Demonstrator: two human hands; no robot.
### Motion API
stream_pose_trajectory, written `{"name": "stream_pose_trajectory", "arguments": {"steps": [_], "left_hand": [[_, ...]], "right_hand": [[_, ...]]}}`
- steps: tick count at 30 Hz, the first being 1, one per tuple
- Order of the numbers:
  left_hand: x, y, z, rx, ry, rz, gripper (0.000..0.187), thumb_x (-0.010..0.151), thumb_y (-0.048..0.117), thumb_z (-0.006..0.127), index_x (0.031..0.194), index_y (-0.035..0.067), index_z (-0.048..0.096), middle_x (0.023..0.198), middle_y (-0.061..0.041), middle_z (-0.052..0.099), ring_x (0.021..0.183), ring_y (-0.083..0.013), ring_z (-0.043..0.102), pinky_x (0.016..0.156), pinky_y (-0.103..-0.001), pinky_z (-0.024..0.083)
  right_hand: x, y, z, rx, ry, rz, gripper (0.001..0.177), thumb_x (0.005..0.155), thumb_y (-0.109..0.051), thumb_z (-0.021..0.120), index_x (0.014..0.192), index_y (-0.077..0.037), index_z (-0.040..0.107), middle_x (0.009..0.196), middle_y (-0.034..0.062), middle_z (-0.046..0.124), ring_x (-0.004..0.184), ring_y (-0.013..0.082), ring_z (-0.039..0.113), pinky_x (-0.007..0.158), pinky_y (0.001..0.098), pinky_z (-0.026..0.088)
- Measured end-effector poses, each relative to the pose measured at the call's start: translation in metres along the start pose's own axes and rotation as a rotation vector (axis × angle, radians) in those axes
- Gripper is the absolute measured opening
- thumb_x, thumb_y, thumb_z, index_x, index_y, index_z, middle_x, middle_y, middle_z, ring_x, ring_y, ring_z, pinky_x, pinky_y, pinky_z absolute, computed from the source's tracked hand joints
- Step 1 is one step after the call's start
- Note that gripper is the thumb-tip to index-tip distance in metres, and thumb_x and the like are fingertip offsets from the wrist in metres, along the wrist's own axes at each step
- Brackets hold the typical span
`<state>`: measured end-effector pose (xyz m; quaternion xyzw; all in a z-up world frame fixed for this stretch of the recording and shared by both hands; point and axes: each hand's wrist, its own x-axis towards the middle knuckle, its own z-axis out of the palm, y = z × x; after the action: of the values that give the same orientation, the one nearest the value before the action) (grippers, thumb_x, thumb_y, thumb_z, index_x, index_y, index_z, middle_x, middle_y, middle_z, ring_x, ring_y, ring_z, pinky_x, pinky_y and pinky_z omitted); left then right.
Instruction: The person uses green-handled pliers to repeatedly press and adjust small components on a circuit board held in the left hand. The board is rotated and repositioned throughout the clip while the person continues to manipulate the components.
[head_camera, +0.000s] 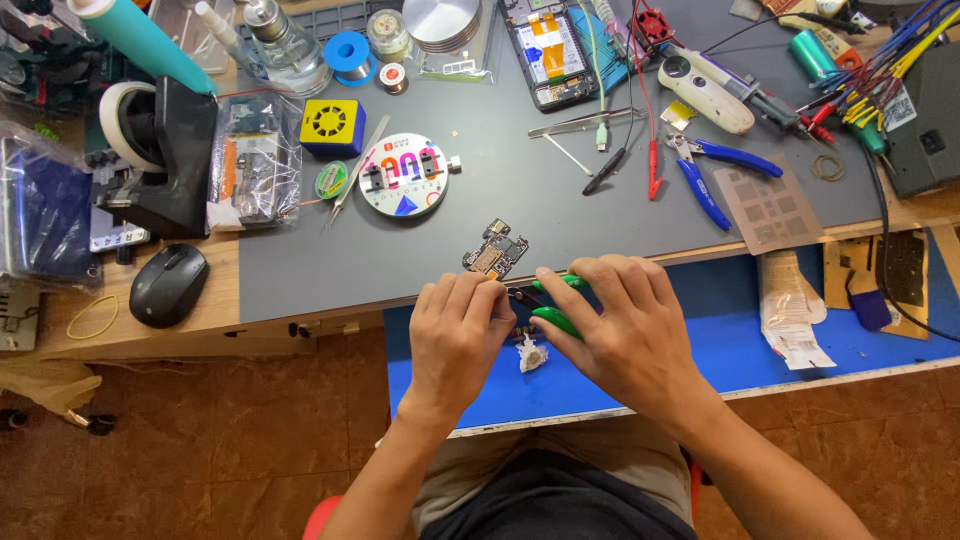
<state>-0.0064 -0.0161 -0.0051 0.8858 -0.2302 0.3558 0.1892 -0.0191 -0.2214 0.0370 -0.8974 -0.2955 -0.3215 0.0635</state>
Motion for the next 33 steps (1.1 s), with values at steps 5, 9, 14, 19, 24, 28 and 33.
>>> {"name": "stream_pose_trajectory", "arguments": {"steps": [5, 9, 14, 19, 24, 28, 33], "left_hand": [[0.001, 0.004, -0.003, -0.074, -0.004, -0.033, 0.016, 0.08, 0.001, 0.08, 0.091, 0.011, 0.073, 0.085, -0.006, 0.066, 0.075, -0.0211, 0.062, 0.062, -0.032, 0.046], [0.006, 0.005, -0.008, -0.322, 0.018, -0.223, 0.016, 0.081, -0.003, 0.074, 0.09, 0.01, 0.071, 0.082, -0.005, 0.065, 0.067, -0.0238, 0.063, 0.06, -0.033, 0.051], [0.017, 0.008, -0.025, -0.584, -0.004, -0.428, 0.009, 0.088, 0.0, 0.068, 0.088, 0.009, 0.071, 0.078, -0.006, 0.067, 0.058, -0.0189, 0.058, 0.054, -0.031, 0.05], [0.007, 0.003, -0.023, -0.64, -0.149, -0.518, 0.028, 0.096, 0.019, 0.07, 0.07, 0.011, 0.07, 0.062, -0.004, 0.062, 0.05, -0.017, 0.057, 0.047, -0.028, 0.046], [0.021, 0.009, -0.036, -0.777, -0.186, -0.556, 0.009, 0.101, 0.009, 0.07, 0.093, 0.007, 0.073, 0.076, -0.01, 0.065, 0.062, -0.0236, 0.066, 0.057, -0.033, 0.055], [0.013, 0.006, -0.037, -0.742, -0.2, -0.568, 0.031, 0.107, 0.018, 0.061, 0.08, 0.009, 0.074, 0.065, -0.006, 0.064, 0.056, -0.0209, 0.065, 0.054, -0.031, 0.054], [0.033, 0.01, -0.058, -0.994, -0.517, -0.813, 0.033, 0.084, 0.025, 0.089, 0.112, 0.009, 0.08, 0.092, -0.013, 0.078, 0.078, -0.0206, 0.071, 0.07, -0.032, 0.058]], "right_hand": [[-0.004, 0.001, 0.002, -0.028, -0.01, 0.067, 0.041, 0.093, -0.041, 0.077, 0.125, -0.017, 0.075, 0.108, 0.0084, 0.061, 0.103, 0.026, 0.06, 0.093, 0.0422, 0.048], [-0.005, 0.004, 0.002, 0.005, 0.01, 0.133, 0.041, 0.091, -0.04, 0.08, 0.124, -0.017, 0.076, 0.109, 0.0087, 0.062, 0.104, 0.0282, 0.06, 0.096, 0.0428, 0.048], [-0.001, 0.008, -0.002, 0.096, 0.017, 0.183, 0.041, 0.089, -0.038, 0.084, 0.123, -0.015, 0.078, 0.107, 0.0094, 0.063, 0.103, 0.0289, 0.061, 0.095, 0.0436, 0.049], [0.0, 0.016, -0.003, 0.106, 0.018, 0.196, 0.043, 0.089, -0.037, 0.085, 0.124, -0.014, 0.078, 0.108, 0.0104, 0.064, 0.104, 0.0296, 0.061, 0.097, 0.0443, 0.049], [0.0, 0.018, -0.003, 0.201, 0.105, 0.171, 0.05, 0.086, -0.034, 0.089, 0.128, -0.012, 0.076, 0.108, 0.0115, 0.064, 0.104, 0.0311, 0.061, 0.104, 0.048, 0.049], [0.005, 0.017, -0.008, 0.229, 0.1, 0.119, 0.05, 0.084, -0.033, 0.089, 0.127, -0.013, 0.074, 0.111, 0.0086, 0.065, 0.107, 0.0297, 0.062, 0.109, 0.0478, 0.049], [0.013, 0.015, -0.019, 0.319, 0.038, -0.059, 0.046, 0.083, -0.036, 0.088, 0.121, -0.015, 0.073, 0.113, 0.004, 0.069, 0.115, 0.0276, 0.065, 0.114, 0.0485, 0.048]]}}
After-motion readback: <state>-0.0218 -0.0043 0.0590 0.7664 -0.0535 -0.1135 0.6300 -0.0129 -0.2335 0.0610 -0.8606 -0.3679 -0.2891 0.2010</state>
